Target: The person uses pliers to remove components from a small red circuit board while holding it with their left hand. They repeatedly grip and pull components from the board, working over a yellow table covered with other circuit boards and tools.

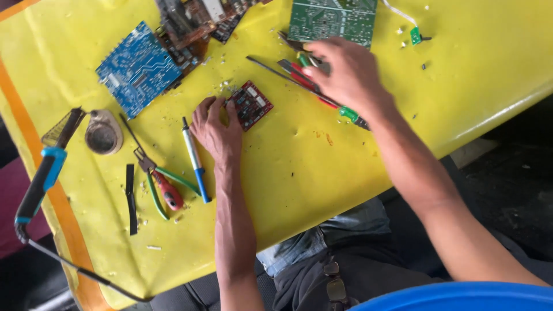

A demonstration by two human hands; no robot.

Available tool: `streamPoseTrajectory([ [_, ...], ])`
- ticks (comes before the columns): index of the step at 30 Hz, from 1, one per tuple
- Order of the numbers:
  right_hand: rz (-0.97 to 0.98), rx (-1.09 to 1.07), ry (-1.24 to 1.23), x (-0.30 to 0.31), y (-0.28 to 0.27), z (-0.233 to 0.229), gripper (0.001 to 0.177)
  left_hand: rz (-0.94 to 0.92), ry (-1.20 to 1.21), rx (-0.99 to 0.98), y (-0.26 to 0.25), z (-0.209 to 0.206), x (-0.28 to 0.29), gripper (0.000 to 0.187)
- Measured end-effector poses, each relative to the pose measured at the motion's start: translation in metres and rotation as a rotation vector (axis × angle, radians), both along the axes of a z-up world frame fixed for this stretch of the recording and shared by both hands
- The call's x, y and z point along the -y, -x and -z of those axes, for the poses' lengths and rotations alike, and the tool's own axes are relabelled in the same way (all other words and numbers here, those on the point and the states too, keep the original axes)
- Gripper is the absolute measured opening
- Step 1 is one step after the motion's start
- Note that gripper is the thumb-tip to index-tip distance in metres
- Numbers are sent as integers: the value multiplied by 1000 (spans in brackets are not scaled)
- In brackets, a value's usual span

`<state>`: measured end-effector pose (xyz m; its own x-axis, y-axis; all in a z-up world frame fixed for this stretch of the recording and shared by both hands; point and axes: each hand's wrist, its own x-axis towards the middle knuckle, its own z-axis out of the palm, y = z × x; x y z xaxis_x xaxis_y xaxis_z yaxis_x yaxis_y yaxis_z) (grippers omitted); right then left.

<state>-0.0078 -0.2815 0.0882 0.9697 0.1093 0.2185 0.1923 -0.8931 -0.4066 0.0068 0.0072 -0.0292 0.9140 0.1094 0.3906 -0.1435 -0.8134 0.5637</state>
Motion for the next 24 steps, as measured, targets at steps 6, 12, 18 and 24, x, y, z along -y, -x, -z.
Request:
streamPoseTrajectory([
  [6,135,-404,189,35,41,11,66,1,-7,38,-2,4,0,21],
  [12,262,-470,290,33,40,10,82,4,22,28,4,-4,0,20],
  [18,226,-559,456,47,29,12,74,1,27,39,5,-3,-1,22],
  [24,132,-480,556,53,22,24,76,-7,33,43,6,-6,0,19],
])
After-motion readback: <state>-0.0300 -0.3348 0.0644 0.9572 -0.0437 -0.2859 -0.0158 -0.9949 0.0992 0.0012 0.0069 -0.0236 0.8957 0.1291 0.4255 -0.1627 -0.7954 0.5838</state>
